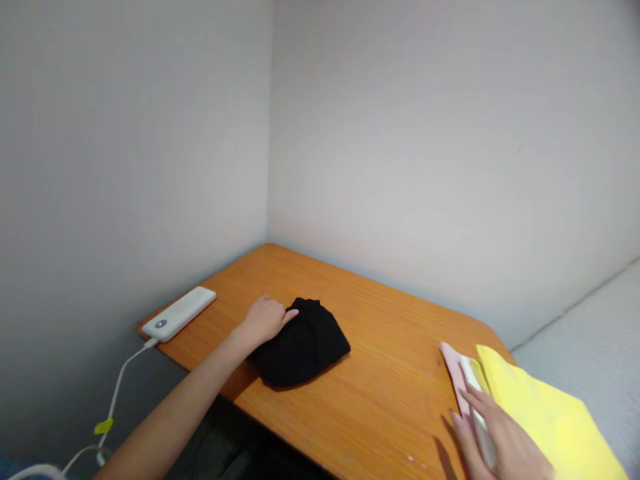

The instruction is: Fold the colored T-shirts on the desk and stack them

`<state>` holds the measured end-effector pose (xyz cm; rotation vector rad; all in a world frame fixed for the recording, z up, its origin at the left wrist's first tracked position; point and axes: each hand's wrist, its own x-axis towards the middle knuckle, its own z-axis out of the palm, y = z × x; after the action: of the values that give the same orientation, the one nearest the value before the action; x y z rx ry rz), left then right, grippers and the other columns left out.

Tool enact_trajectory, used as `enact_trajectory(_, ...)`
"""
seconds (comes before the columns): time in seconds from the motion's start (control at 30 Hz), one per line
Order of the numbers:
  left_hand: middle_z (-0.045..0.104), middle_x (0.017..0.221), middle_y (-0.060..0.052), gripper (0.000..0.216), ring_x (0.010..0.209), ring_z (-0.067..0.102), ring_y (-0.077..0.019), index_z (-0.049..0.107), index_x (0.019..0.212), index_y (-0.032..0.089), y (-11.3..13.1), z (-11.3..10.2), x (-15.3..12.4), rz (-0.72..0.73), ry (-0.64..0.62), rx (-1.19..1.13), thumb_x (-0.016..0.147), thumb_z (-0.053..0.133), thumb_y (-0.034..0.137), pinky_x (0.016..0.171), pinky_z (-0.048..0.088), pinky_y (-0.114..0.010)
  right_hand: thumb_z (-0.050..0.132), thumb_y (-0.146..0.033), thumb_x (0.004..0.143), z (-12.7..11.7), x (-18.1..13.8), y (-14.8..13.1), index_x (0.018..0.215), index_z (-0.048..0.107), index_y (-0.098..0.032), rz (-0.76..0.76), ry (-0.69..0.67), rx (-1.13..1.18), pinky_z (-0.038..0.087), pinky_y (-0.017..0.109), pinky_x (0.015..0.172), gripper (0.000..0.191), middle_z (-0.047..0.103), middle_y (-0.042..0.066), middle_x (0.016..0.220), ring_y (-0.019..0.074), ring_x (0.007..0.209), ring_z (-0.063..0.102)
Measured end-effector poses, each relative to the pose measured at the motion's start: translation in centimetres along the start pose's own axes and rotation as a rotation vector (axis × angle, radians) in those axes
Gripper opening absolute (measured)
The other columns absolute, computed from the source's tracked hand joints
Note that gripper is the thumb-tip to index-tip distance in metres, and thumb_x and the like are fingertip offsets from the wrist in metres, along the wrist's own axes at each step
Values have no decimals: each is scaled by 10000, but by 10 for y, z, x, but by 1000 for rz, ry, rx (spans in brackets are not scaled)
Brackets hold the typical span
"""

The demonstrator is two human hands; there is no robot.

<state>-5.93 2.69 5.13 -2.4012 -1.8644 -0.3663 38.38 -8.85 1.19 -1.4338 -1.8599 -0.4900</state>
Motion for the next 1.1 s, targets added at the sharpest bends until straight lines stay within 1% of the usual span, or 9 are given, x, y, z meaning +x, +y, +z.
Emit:
enact_trajectory(0.13,670,1037,-204,406,1027,603,-349,695,940,101,34,-13,-10,63,52,41,946,490,451,892,438,-466,475,-461,944,26,10,-64,1196,574,-237,-47,-143,141,406,539,1004,351,579,111,1301,314,1230,512)
enact_trajectory(0.2,666,1039,-163,396,1006,609,-309,680,953,135,57,-15,-23,116,43,15,972,434,444,862,459,-423,476,-407,959,38,9,-93,1199,574,-256,-31,-218,197,397,523,1013,300,569,94,1310,297,1251,489)
enact_trajectory(0.27,675,980,-146,474,953,626,-290,676,946,138,78,-12,-41,143,-1,-26,976,379,506,847,477,-408,481,-360,965,47,6,-117,1172,590,-255,-16,-287,265,411,487,1005,256,580,89,1277,278,1226,502)
enact_trajectory(0.33,675,994,-167,522,975,622,-315,670,983,111,95,-5,-60,118,-42,-41,917,460,584,853,486,-416,495,-341,962,52,2,-137,1132,614,-242,-6,-349,336,439,446,971,230,602,93,1203,261,1155,540)
enact_trajectory(0.4,670,1023,-189,478,1002,612,-338,661,1004,85,103,1,-74,73,-52,-38,878,552,532,861,485,-422,524,-369,948,54,1,-153,1083,638,-227,9,-397,393,471,421,910,227,618,99,1109,256,1053,572)
enact_trajectory(0.53,691,903,-119,299,858,650,-257,649,887,140,95,4,-87,-26,-57,-248,946,388,274,802,476,-354,578,-474,908,55,1,-176,985,672,-219,79,-431,468,504,400,794,282,625,103,973,264,924,590)
enact_trajectory(0.77,676,833,-39,336,789,642,-200,596,862,197,69,5,-105,-157,100,-850,957,359,415,734,477,-285,557,-413,959,64,2,-200,1135,605,-187,181,-315,535,534,367,819,290,610,72,1128,177,930,608)
enact_trajectory(0.93,675,1022,-92,327,987,625,-240,605,966,188,36,-20,-110,-206,354,-761,920,384,425,885,479,-347,493,-414,972,48,19,-186,1020,600,-189,220,-240,545,506,322,681,254,607,69,981,174,800,572)
enact_trajectory(1.1,646,934,-69,266,910,612,-233,583,938,208,22,-73,-108,-173,507,-504,928,347,330,825,478,-346,443,-342,966,-13,56,-162,947,539,-204,186,-20,478,458,358,759,170,588,54,896,208,842,559)
